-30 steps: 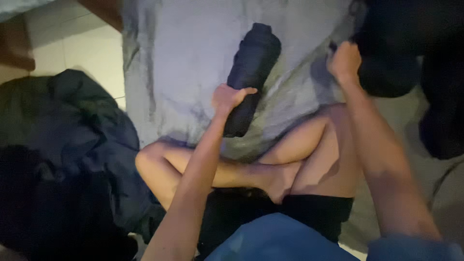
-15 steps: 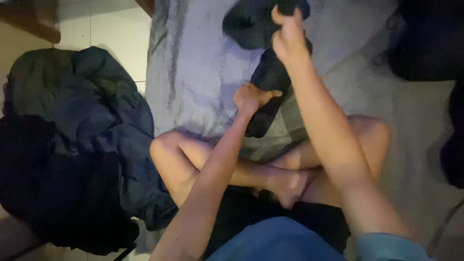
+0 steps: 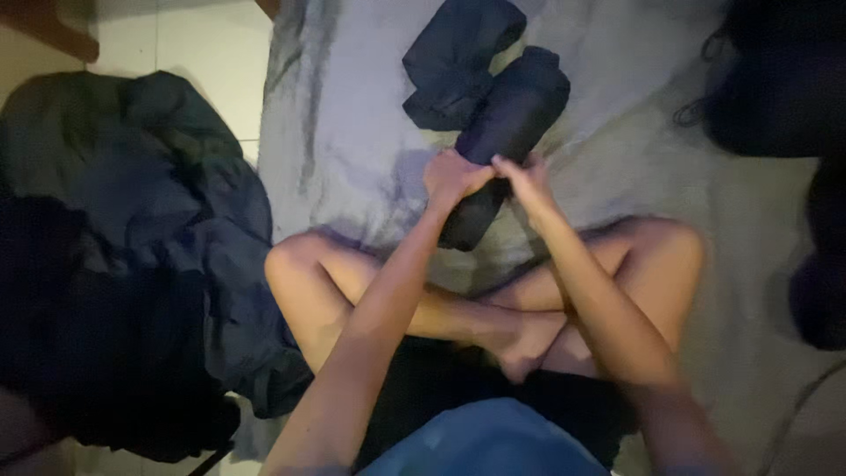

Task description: The person folds a black sleeping bag while sitting on the floor, smoothing it out and rolling it into a compact cylinder.

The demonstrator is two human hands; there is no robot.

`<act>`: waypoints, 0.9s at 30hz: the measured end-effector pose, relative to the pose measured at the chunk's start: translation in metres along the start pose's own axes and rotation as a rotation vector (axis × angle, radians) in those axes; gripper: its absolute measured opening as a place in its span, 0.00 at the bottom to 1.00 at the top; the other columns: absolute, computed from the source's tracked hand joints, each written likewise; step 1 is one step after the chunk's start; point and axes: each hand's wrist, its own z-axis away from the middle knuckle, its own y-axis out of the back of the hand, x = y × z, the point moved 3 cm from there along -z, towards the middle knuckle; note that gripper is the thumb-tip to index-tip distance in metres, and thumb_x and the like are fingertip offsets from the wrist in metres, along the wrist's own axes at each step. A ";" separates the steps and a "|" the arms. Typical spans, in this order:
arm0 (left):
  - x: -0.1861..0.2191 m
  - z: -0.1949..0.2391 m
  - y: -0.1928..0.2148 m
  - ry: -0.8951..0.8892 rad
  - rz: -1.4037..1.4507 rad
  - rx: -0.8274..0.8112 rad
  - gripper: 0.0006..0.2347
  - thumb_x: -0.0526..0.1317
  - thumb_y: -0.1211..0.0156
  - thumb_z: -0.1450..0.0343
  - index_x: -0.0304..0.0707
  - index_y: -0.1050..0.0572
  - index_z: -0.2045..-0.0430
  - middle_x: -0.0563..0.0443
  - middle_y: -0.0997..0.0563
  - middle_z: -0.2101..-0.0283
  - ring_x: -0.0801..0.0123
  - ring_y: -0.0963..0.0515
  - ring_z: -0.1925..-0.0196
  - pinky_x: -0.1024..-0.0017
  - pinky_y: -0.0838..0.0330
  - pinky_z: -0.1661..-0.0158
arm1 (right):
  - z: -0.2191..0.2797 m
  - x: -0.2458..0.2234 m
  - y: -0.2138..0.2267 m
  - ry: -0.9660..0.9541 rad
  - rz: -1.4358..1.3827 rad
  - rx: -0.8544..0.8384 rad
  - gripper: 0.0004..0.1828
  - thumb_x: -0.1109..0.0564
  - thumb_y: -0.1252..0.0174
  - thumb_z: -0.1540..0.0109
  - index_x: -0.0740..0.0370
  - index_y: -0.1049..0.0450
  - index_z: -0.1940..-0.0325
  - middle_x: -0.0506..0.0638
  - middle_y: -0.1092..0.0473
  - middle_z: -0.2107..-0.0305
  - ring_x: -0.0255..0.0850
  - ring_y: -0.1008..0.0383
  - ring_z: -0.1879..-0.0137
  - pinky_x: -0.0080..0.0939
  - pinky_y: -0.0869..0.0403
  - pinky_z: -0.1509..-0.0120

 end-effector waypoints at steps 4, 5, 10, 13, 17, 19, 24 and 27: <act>-0.001 -0.005 -0.012 -0.040 -0.062 0.075 0.46 0.75 0.30 0.51 0.35 0.18 0.49 0.39 0.14 0.48 0.46 0.13 0.40 0.51 0.17 0.42 | 0.011 -0.035 -0.016 -0.244 0.139 -0.225 0.56 0.22 0.35 0.32 0.73 0.35 0.22 0.75 0.34 0.30 0.70 0.37 0.21 0.73 0.40 0.18; -0.001 -0.003 -0.013 -0.043 -0.067 0.080 0.46 0.75 0.30 0.51 0.35 0.18 0.49 0.39 0.14 0.48 0.46 0.13 0.40 0.51 0.17 0.42 | 0.017 -0.045 -0.019 -0.239 0.132 -0.224 0.56 0.22 0.35 0.32 0.73 0.35 0.22 0.75 0.34 0.30 0.70 0.37 0.21 0.73 0.40 0.18; -0.010 0.002 -0.015 -0.122 0.116 0.049 0.35 0.63 0.23 0.48 0.32 0.16 0.56 0.35 0.12 0.55 0.40 0.12 0.45 0.46 0.16 0.48 | 0.041 -0.086 -0.030 -0.122 -0.159 -0.153 0.65 0.33 0.16 0.41 0.64 0.47 0.16 0.71 0.40 0.24 0.65 0.42 0.17 0.70 0.42 0.13; -0.001 0.027 0.015 -0.127 0.259 -0.038 0.39 0.62 0.18 0.50 0.32 0.17 0.52 0.31 0.12 0.53 0.36 0.14 0.42 0.42 0.18 0.47 | 0.016 -0.036 -0.030 -0.080 -0.199 -0.229 0.72 0.32 0.15 0.40 0.51 0.59 0.09 0.61 0.53 0.16 0.59 0.53 0.11 0.69 0.49 0.09; 0.006 0.052 0.016 -0.090 0.555 -0.116 0.34 0.54 0.14 0.48 0.32 0.16 0.51 0.31 0.12 0.49 0.38 0.14 0.39 0.45 0.18 0.46 | 0.017 -0.095 -0.001 0.067 -0.261 -0.346 0.70 0.42 0.20 0.35 0.58 0.68 0.09 0.74 0.61 0.15 0.70 0.62 0.10 0.76 0.56 0.08; 0.009 0.052 0.010 -0.108 0.920 -0.229 0.31 0.43 0.12 0.47 0.23 0.18 0.53 0.32 0.13 0.60 0.46 0.11 0.55 0.50 0.18 0.61 | 0.005 -0.112 0.011 0.268 -0.248 -0.501 0.68 0.46 0.23 0.31 0.46 0.72 0.08 0.68 0.67 0.12 0.67 0.69 0.08 0.77 0.60 0.07; -0.001 0.026 -0.024 -0.101 1.155 -0.428 0.26 0.45 0.17 0.46 0.28 0.17 0.59 0.37 0.15 0.67 0.49 0.12 0.65 0.53 0.19 0.68 | -0.029 -0.105 0.015 0.201 -0.330 -0.600 0.61 0.42 0.27 0.37 0.41 0.58 0.09 0.59 0.57 0.14 0.62 0.58 0.10 0.75 0.54 0.10; -0.002 0.015 -0.043 -0.049 1.252 -0.537 0.24 0.45 0.22 0.47 0.31 0.17 0.60 0.37 0.15 0.70 0.48 0.13 0.70 0.51 0.19 0.71 | -0.051 -0.106 0.030 0.350 -0.428 -0.721 0.58 0.54 0.30 0.39 0.44 0.54 0.09 0.59 0.53 0.15 0.63 0.53 0.11 0.78 0.50 0.13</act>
